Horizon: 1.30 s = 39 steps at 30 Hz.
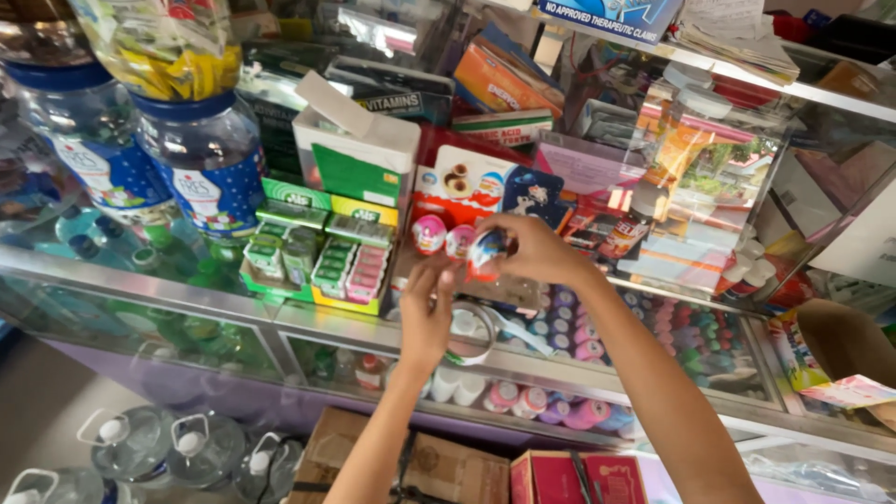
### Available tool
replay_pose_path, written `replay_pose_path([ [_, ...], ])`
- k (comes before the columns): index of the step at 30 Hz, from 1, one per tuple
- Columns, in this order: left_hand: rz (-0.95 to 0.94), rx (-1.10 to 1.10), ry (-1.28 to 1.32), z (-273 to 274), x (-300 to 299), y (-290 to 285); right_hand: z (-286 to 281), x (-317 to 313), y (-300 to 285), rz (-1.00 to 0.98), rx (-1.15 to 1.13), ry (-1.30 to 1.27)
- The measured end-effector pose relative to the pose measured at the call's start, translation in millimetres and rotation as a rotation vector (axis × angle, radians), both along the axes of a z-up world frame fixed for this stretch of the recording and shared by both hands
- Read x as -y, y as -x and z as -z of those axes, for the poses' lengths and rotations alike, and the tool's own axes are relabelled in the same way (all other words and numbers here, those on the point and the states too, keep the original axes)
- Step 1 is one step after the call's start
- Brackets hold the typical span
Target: The person takes various snack items, including packaged cookies, chocolate bars, and instant noodles, from a cardboard box and arranges them on a glass display counter. The person repeatedly moves between the box and the counter to organize the products.
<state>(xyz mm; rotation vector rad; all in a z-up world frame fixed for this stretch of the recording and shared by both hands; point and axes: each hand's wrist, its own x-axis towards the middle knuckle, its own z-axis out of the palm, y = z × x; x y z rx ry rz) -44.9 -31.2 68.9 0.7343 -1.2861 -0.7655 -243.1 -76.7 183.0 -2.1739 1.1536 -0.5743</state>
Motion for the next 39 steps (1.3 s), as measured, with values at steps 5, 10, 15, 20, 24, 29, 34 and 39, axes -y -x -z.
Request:
replay_pose_path([
  [5, -0.259, 0.63, 0.237, 4.5, -12.7, -4.7, 27.2, 10.8, 14.3, 0.428, -0.152, 0.338],
  [10, -0.234, 0.651, 0.179, 3.2, -23.2, 1.0, 56.1, 18.7, 11.5, 0.475, -0.172, 0.401],
  [15, -0.217, 0.613, 0.162, 12.5, -21.3, 0.8, 76.0, 24.8, 12.8, 0.491, -0.273, 0.378],
  [20, -0.2, 0.396, 0.175, 8.7, -31.1, -1.9, 76.0, 10.4, 14.5, 0.36, -0.203, 0.582],
  [24, -0.134, 0.506, 0.346, -2.9, -63.3, -20.5, 56.7, -32.8, 8.2, 0.534, -0.025, 0.328],
  [29, -0.014, 0.672, 0.399, 29.0, -85.9, -15.5, 35.7, -108.4, 24.0, 0.553, 0.017, 0.245],
  [34, 0.29, 0.641, 0.479, 41.0, -156.4, 26.4, 74.1, -206.6, 65.7, 0.412, -0.128, 0.104],
  [39, 0.553, 0.652, 0.399, 137.1, -230.6, 94.8, 207.5, -300.7, 149.0, 0.615, -0.182, -0.18],
])
